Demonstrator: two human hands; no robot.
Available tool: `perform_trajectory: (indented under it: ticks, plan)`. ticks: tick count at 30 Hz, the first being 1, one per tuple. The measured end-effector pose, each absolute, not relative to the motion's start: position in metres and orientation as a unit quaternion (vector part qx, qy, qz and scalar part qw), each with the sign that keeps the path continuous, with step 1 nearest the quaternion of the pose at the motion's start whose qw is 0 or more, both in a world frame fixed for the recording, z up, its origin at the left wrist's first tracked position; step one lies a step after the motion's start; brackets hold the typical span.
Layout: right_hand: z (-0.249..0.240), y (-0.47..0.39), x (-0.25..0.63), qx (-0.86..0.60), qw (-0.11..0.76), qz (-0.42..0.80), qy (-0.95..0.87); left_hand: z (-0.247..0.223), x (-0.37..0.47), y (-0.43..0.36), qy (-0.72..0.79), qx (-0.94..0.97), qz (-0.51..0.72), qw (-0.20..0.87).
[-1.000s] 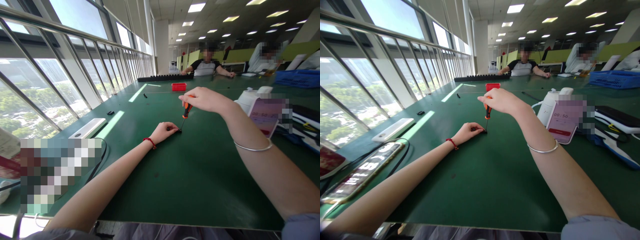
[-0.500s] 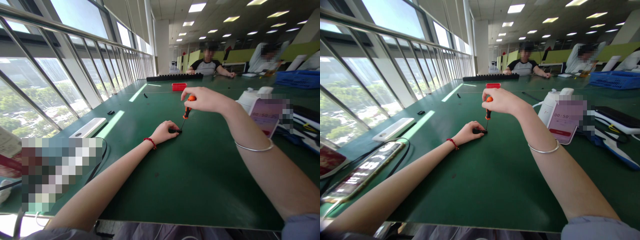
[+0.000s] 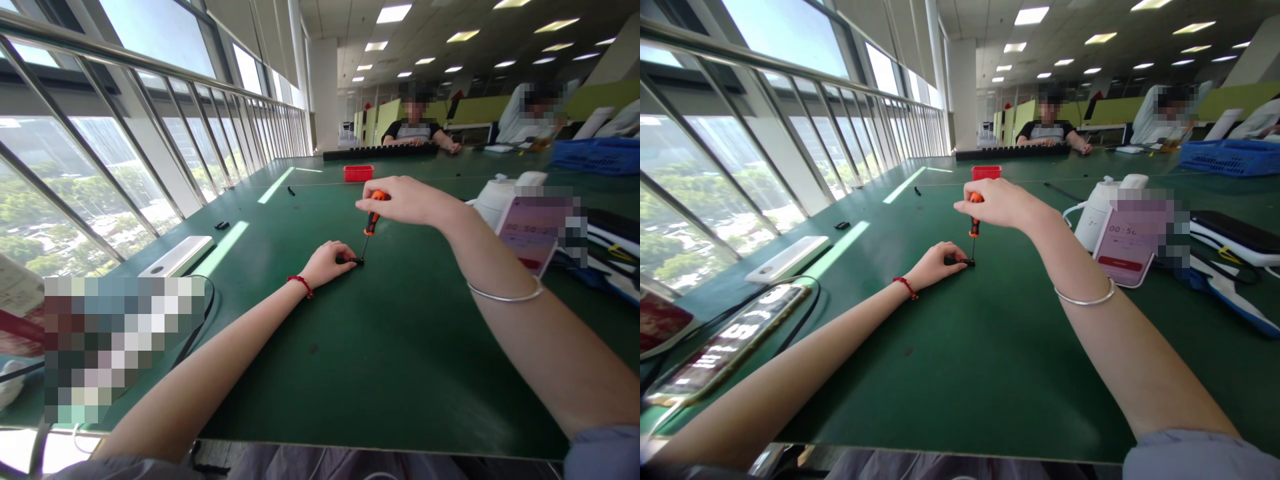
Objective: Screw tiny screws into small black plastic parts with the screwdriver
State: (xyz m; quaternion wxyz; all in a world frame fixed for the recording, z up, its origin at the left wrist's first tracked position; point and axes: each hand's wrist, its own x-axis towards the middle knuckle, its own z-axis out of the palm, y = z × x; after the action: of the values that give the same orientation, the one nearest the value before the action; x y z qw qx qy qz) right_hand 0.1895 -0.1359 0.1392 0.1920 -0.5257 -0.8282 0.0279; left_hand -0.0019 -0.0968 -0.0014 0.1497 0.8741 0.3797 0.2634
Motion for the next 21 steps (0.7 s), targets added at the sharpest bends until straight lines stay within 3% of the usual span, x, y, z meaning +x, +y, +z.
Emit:
perform_trajectory:
  ticks: [21]
  plan:
    - [0.137,-0.1365,0.1869,-0.531,0.205,0.021,-0.822,-0.0014,-0.0015,-0.0971,0.38,0.874,0.262,0.154]
